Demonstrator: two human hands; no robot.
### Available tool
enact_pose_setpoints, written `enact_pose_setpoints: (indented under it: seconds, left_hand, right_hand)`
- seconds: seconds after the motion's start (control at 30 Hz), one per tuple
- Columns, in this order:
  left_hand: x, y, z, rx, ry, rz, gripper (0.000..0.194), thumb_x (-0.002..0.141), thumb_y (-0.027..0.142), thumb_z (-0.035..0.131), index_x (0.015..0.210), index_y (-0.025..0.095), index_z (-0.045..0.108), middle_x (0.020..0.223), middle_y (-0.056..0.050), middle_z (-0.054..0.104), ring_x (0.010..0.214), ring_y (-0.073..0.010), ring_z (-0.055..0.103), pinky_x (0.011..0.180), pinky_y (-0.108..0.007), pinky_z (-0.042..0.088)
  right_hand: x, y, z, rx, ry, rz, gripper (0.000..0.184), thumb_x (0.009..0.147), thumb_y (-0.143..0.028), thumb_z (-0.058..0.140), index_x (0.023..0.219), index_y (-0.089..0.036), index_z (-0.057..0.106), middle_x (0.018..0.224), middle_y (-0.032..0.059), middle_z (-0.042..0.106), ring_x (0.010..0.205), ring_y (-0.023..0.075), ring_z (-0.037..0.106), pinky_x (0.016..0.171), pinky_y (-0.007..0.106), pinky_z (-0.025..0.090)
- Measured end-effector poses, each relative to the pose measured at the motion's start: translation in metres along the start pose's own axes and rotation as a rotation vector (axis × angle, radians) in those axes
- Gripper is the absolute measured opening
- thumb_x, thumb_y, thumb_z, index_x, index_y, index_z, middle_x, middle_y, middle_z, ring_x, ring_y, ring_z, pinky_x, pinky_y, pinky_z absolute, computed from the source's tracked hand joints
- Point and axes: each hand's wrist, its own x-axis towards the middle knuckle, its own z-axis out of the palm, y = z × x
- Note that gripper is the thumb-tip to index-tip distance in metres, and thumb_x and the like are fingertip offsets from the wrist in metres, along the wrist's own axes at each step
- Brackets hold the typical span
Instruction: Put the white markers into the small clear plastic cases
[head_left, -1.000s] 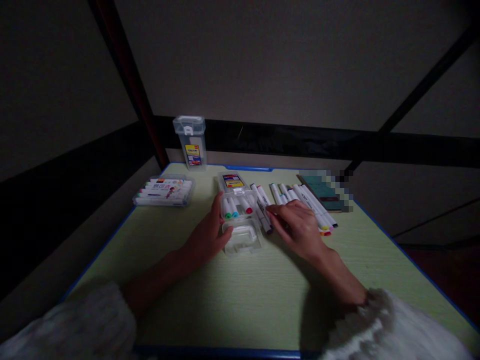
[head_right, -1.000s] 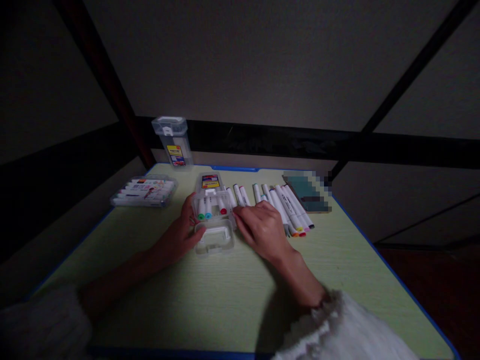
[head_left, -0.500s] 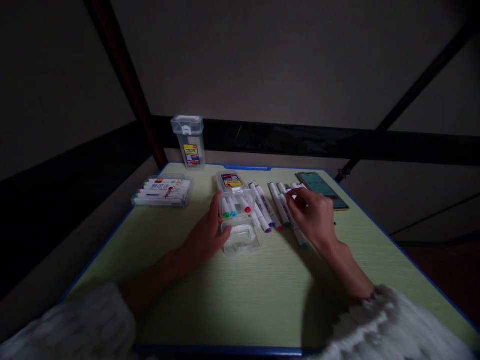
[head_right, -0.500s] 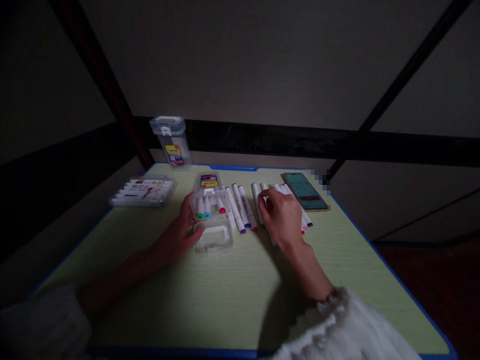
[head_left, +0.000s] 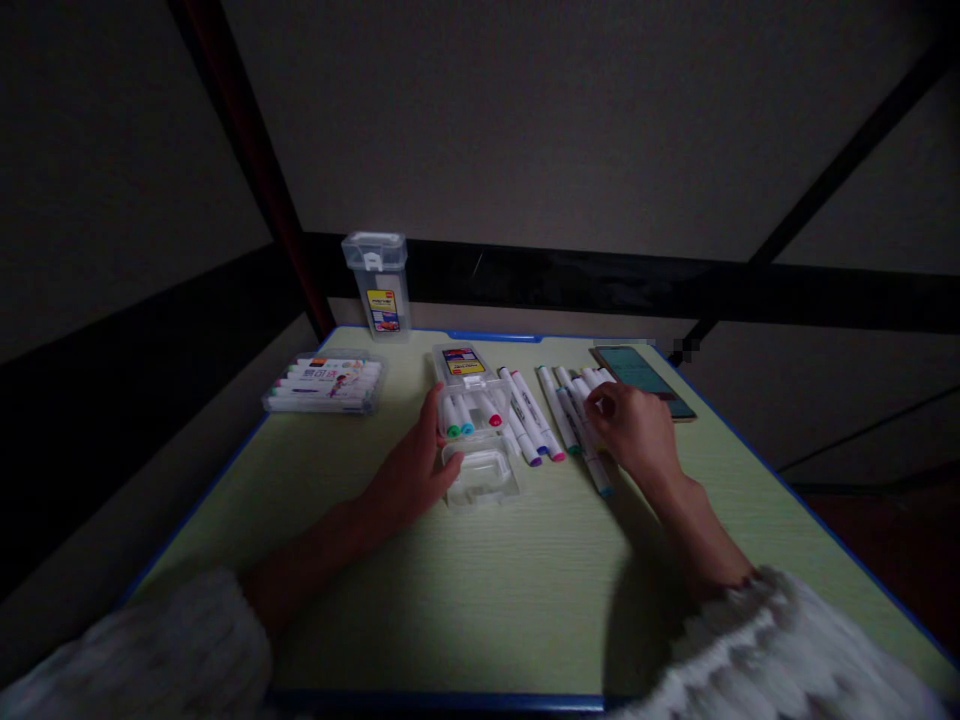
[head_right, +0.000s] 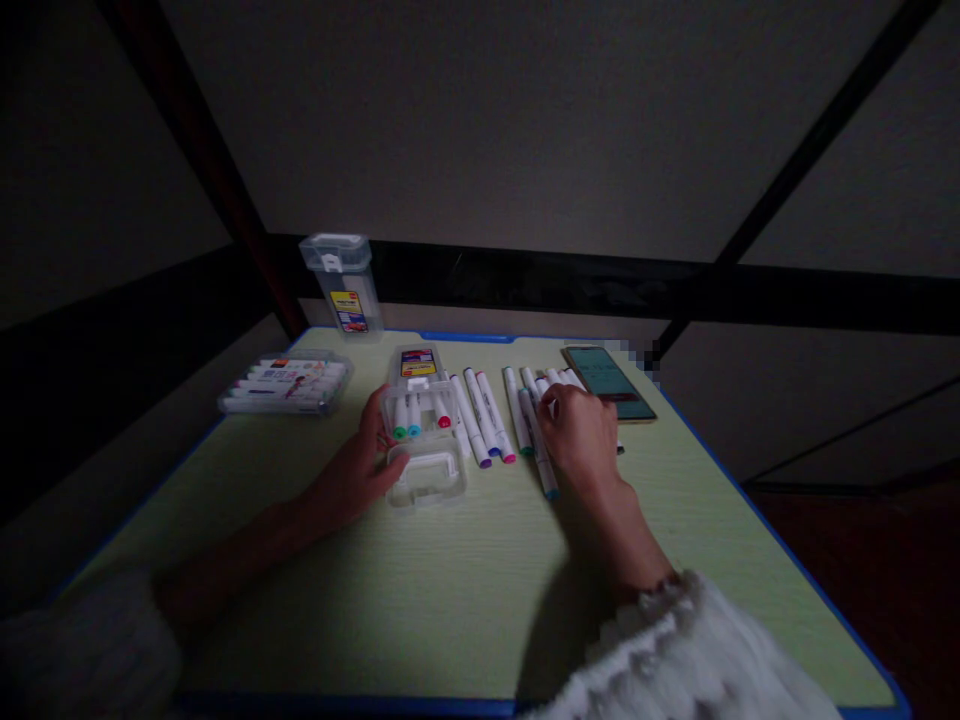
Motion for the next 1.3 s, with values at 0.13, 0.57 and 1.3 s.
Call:
enact_pose_setpoints:
  seconds: [0.13, 0.57, 1.3]
  left_hand:
    - [0.0, 0.002, -0.001, -0.004, -0.009, -0.023, 0.079, 0.077, 0.023, 0.049, 0.14, 0.017, 0.002, 0.095, -0.006, 0.052, 0.082, -0.0178, 0.053, 0.077, -0.034, 0.044]
    - [-0.001, 0.002, -0.001, 0.003, -0.006, -0.013, 0.078, 0.078, 0.024, 0.049, 0.14, 0.022, 0.0, 0.095, -0.005, 0.05, 0.081, -0.0171, 0.053, 0.073, -0.031, 0.044]
    - [-0.001, 0.0, 0.0, -0.025, 0.006, 0.008, 0.078, 0.078, 0.024, 0.05, 0.14, 0.022, 0.001, 0.096, -0.005, 0.051, 0.082, -0.0166, 0.054, 0.072, -0.029, 0.045]
  right_hand:
    - [0.0, 0.001, 0.005, -0.029, -0.073, 0.011, 0.02, 0.078, -0.022, 0.047, 0.078, -0.018, 0.067, 0.075, 0.0084, 0.069, 0.066, 0.021, 0.062, 0.055, 0.027, 0.032]
    - [0.001, 0.006, 0.015, -0.044, -0.128, 0.0, 0.017, 0.078, -0.025, 0.051, 0.086, -0.018, 0.065, 0.079, 0.0088, 0.069, 0.066, 0.0195, 0.064, 0.052, 0.025, 0.034]
    - [-0.001, 0.001, 0.015, -0.078, -0.171, -0.011, 0.017, 0.079, -0.03, 0.051, 0.08, -0.019, 0.064, 0.077, 0.0079, 0.069, 0.07, 0.0213, 0.064, 0.053, 0.027, 0.034]
